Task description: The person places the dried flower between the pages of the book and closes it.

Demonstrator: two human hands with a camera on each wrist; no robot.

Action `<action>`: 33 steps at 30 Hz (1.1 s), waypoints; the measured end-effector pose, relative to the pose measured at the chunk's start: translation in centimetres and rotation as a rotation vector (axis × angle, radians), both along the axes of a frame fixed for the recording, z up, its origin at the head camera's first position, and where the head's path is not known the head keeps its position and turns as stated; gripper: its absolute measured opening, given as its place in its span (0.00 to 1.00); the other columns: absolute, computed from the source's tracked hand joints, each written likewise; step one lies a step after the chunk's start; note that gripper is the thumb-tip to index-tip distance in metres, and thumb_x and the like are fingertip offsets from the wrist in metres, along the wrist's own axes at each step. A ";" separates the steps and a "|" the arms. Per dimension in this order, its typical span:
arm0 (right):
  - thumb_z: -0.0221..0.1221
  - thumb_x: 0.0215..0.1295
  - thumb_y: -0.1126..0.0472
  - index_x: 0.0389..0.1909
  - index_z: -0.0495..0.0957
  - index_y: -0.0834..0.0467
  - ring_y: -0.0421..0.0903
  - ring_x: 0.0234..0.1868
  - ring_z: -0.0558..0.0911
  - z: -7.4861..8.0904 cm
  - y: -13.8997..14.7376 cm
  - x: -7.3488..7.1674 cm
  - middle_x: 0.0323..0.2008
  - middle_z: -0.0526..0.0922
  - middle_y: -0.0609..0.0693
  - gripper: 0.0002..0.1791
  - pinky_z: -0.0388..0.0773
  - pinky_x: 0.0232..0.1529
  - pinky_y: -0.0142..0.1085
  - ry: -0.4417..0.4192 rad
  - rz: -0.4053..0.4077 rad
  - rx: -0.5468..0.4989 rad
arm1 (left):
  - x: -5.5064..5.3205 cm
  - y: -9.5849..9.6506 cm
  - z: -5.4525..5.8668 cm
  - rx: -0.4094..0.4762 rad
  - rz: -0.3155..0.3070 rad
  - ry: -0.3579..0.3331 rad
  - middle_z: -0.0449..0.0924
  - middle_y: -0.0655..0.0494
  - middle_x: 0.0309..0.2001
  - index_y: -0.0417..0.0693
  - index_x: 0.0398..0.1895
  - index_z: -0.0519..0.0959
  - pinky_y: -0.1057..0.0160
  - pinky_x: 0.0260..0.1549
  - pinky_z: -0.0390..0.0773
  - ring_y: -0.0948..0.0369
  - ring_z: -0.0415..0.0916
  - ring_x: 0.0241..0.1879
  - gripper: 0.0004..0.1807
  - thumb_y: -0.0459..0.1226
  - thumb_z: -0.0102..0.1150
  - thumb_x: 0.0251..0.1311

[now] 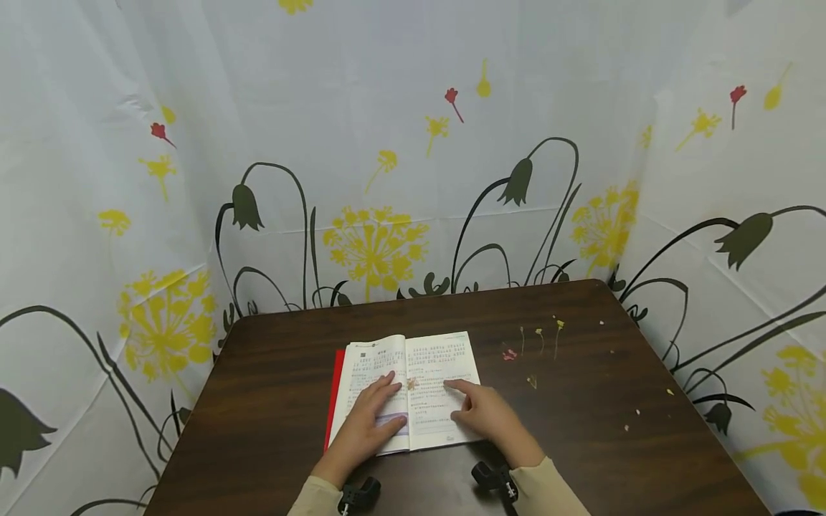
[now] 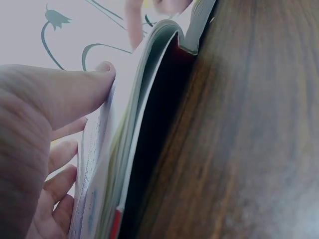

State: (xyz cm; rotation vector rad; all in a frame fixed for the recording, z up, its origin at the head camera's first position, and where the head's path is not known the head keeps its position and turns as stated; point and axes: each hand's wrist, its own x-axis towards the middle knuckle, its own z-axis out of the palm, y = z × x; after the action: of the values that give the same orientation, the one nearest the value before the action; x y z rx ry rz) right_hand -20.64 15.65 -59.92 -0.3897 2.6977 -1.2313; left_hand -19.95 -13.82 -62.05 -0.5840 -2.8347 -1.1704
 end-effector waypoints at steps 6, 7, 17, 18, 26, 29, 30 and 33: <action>0.77 0.65 0.55 0.64 0.86 0.46 0.35 0.22 0.70 -1.2 3.4 1.1 0.24 0.77 0.42 0.26 0.68 0.25 0.29 -0.016 0.044 -0.015 | 0.4 -0.5 -0.2 -0.012 -0.009 -0.003 0.64 0.55 0.85 0.52 0.77 0.76 0.37 0.81 0.63 0.46 0.60 0.85 0.37 0.48 0.75 0.66; 0.77 0.65 0.55 0.65 0.86 0.47 0.35 0.22 0.70 -1.4 4.0 1.1 0.25 0.77 0.42 0.26 0.68 0.25 0.29 -0.030 0.058 -0.038 | 0.5 -0.6 -0.2 -0.015 -0.010 -0.006 0.64 0.55 0.85 0.52 0.77 0.76 0.37 0.81 0.63 0.46 0.60 0.85 0.38 0.48 0.76 0.65; 0.77 0.64 0.59 0.68 0.82 0.55 0.34 0.23 0.70 -1.9 7.5 0.0 0.34 0.80 0.48 0.31 0.69 0.25 0.27 -0.179 0.188 -0.230 | 0.5 -0.3 0.3 0.002 -0.027 -0.023 0.62 0.56 0.86 0.53 0.79 0.74 0.35 0.81 0.62 0.46 0.58 0.86 0.42 0.52 0.77 0.64; 0.77 0.63 0.60 0.68 0.82 0.55 0.34 0.23 0.69 -1.8 7.7 -0.1 0.35 0.79 0.49 0.32 0.68 0.24 0.27 -0.190 0.187 -0.246 | 0.4 -0.2 0.4 0.006 -0.025 -0.025 0.62 0.56 0.86 0.53 0.80 0.73 0.35 0.81 0.62 0.46 0.58 0.86 0.42 0.52 0.77 0.64; 0.78 0.61 0.64 0.70 0.81 0.58 0.36 0.24 0.67 -1.3 7.8 -0.1 0.38 0.79 0.56 0.34 0.64 0.23 0.27 -0.241 0.191 -0.292 | 0.2 0.0 0.4 -0.014 -0.018 -0.036 0.61 0.57 0.87 0.53 0.80 0.73 0.35 0.82 0.60 0.47 0.57 0.86 0.43 0.52 0.77 0.64; 0.78 0.61 0.65 0.69 0.81 0.58 0.37 0.24 0.68 -1.2 7.6 0.0 0.38 0.80 0.57 0.34 0.65 0.23 0.27 -0.248 0.172 -0.302 | 0.2 0.0 0.5 -0.009 -0.018 -0.046 0.61 0.58 0.87 0.54 0.80 0.73 0.36 0.83 0.59 0.48 0.56 0.87 0.43 0.52 0.77 0.64; 0.78 0.60 0.65 0.69 0.81 0.59 0.38 0.24 0.69 -1.3 7.6 0.0 0.38 0.80 0.57 0.34 0.65 0.23 0.28 -0.250 0.167 -0.305 | 0.3 0.0 0.5 -0.008 -0.017 -0.051 0.61 0.59 0.87 0.54 0.80 0.73 0.36 0.83 0.59 0.48 0.56 0.87 0.43 0.52 0.77 0.64; 0.78 0.60 0.64 0.69 0.82 0.58 0.37 0.24 0.70 -1.5 7.6 -0.1 0.37 0.80 0.56 0.34 0.66 0.23 0.28 -0.257 0.162 -0.301 | 0.3 0.1 0.5 -0.004 -0.011 -0.059 0.61 0.59 0.87 0.54 0.80 0.73 0.36 0.83 0.59 0.48 0.56 0.87 0.43 0.51 0.77 0.63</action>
State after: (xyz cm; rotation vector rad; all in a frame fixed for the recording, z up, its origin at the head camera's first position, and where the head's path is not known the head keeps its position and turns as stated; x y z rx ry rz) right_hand -20.78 23.30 -61.40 -0.4422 2.2271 -1.5250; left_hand -19.61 -13.73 -61.59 -0.5764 -2.8863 -1.2044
